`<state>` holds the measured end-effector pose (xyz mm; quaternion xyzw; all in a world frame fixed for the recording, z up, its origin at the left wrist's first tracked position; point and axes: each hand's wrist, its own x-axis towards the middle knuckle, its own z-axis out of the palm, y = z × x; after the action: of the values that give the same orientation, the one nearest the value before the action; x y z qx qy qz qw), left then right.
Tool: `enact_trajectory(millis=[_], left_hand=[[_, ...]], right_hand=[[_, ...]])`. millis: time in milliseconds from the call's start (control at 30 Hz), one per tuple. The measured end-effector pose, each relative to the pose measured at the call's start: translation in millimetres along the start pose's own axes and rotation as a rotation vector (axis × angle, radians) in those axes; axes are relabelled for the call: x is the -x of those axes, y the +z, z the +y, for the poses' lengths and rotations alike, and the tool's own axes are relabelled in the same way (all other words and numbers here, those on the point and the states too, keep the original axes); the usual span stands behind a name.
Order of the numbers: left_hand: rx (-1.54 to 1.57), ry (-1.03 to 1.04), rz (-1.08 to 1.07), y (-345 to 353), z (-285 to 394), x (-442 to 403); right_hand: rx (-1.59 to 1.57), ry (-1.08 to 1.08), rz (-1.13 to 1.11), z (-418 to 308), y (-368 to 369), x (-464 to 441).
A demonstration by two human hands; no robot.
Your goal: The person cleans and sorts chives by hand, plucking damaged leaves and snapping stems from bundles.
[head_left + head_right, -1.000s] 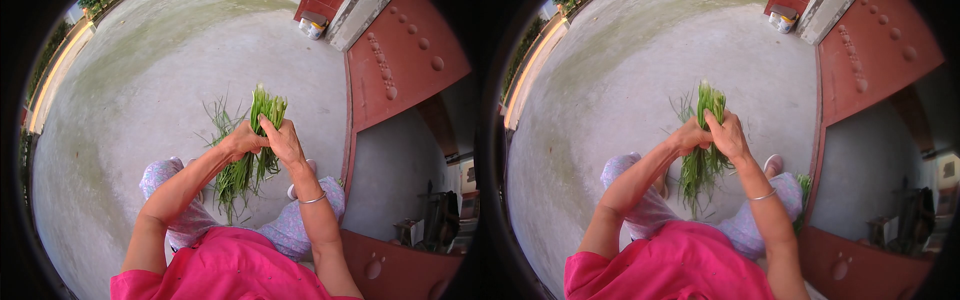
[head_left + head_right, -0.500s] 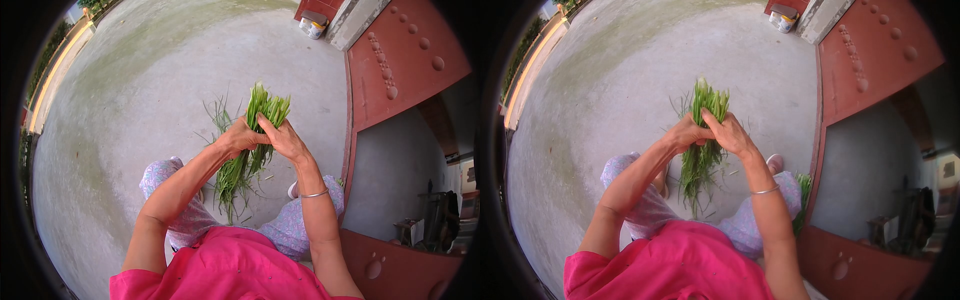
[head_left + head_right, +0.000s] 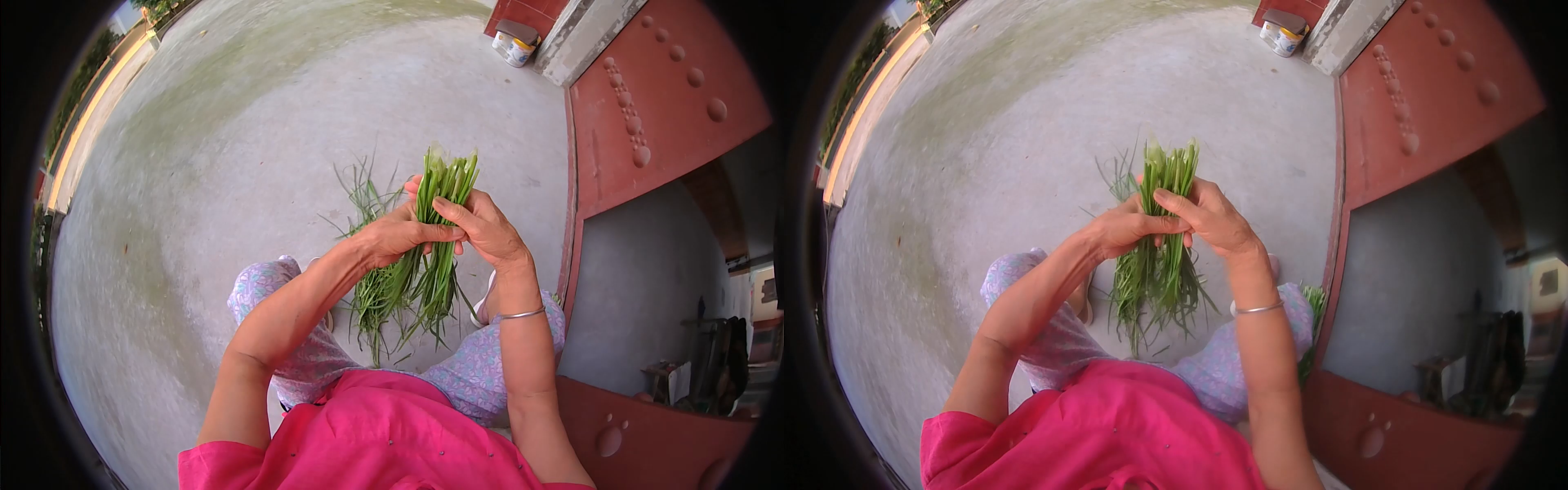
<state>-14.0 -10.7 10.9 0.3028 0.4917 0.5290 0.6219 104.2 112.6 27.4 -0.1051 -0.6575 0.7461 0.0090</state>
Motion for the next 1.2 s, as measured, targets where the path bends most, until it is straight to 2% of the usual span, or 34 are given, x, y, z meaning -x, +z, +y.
enact_trajectory(millis=[67, 167, 267, 300, 367, 400, 467, 533, 700, 767, 800, 900, 967, 1033, 1200], left_hand=[[0.092, -0.022, -0.018, 4, 1, 2], [0.030, 0.033, 0.104, 6, -4, 3], [0.028, -0.070, 0.067, -6, -7, -2], [0.030, -0.025, 0.059, -6, -9, -4], [0.031, 0.067, 0.043, -5, -9, -6], [0.095, 0.017, 0.017, -4, -8, -5], [0.222, -0.081, -0.034, 1, 3, 1], [0.240, -0.075, -0.063, 2, 2, -1], [0.297, -0.084, -0.089, 2, 2, 0], [0.309, -0.079, -0.090, -2, -1, -1], [0.290, 0.012, -0.056, -3, -1, -2], [0.458, 0.050, 0.011, -21, 9, -1], [0.492, 0.156, 0.209, -22, 19, 0], [0.602, 0.250, 0.141, -36, 21, -5], [0.940, 0.331, 0.312, -76, 33, 1]], right_hand=[[-0.031, -0.014, 0.045, 5, 0, -2], [-0.056, -0.073, 0.090, 14, 3, -6], [-0.012, -0.098, 0.154, 19, -1, -10], [0.015, -0.099, 0.181, 20, -3, -10], [-0.048, 0.027, 0.165, 8, -2, -3], [-0.080, 0.090, 0.157, 3, -2, 0], [-0.165, -0.029, 0.165, 16, -6, -6], [-0.201, -0.080, 0.185, 20, -9, -8], [-0.208, -0.062, 0.271, 0, 11, -5], [-0.246, -0.028, 0.233, 1, 10, -4], [-0.267, -0.010, 0.213, 3, 10, -5], [-0.321, -0.034, 0.184, 35, 16, -15], [-0.372, -0.090, 0.108, 28, 30, -16], [-0.315, -0.030, -0.006, 17, 39, -9], [-0.232, 0.147, -0.124, 24, 36, 5]])
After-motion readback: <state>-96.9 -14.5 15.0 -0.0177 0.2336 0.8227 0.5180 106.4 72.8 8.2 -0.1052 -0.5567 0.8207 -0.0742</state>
